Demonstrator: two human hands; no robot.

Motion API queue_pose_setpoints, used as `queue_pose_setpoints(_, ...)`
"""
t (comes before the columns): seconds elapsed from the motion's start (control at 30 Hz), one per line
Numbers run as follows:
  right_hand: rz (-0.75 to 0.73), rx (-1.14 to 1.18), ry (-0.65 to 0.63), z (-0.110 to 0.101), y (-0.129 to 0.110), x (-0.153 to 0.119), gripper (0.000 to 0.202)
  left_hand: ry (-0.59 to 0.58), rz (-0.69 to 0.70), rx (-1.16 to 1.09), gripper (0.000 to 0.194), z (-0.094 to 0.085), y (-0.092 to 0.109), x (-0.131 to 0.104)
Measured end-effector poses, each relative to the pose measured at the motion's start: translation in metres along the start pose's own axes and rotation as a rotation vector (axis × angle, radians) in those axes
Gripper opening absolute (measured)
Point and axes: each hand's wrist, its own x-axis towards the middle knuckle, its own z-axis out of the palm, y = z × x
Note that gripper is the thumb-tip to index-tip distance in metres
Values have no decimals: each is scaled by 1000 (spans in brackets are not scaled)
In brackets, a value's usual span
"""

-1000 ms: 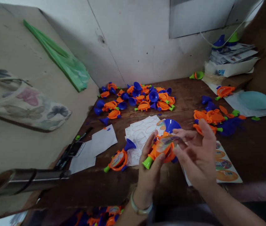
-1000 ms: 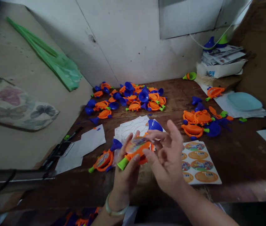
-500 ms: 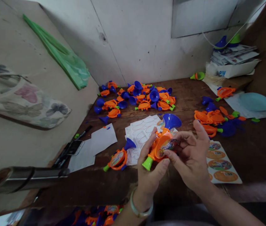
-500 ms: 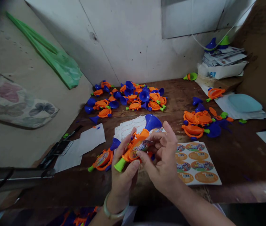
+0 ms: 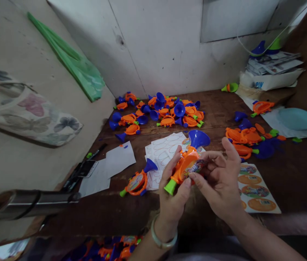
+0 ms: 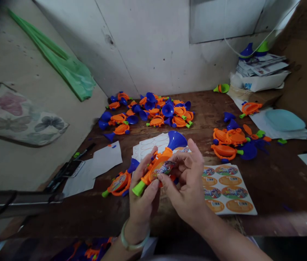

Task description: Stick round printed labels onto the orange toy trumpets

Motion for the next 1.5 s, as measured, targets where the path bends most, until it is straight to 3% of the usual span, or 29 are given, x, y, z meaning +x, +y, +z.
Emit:
queue_pose_setpoints(0.23, -78, -52, -13, 4, 4, 0, 100, 33, 0, 1, 45, -4, -8, -3)
queue_pose_setpoints(0.43, -242, -163, 38, 7, 5, 3, 86, 33, 152, 97, 46, -2, -10, -3)
queue_pose_setpoints(0.5, -355, -295, 78, 4, 2, 10, 70, 18, 214, 156, 48, -1, -10, -4)
queue_pose_setpoints(0.6, -458, -540, 120, -2, -1, 21, 23, -10, 273, 159, 49, -1, -11, -6)
queue_pose_setpoints(0.7, -410, -649, 140, -6, -1, 26, 8, -26, 275, 147, 48, -1, -11, -7)
queue_pose_setpoints(1.07, -310, -626, 116, -1, 6, 23, 4, -22, 245, 122, 49, -3, -9, -7)
queue_pose_setpoints(1.33, -225, -593, 92, -2, 10, 18, 16, 30, 211, 133, 46, -3, -9, -10)
queue_pose_setpoints(1.5, -304, -670, 179, -4, 26, 25, 98, 58, 155, 41, 45, -6, -14, -13)
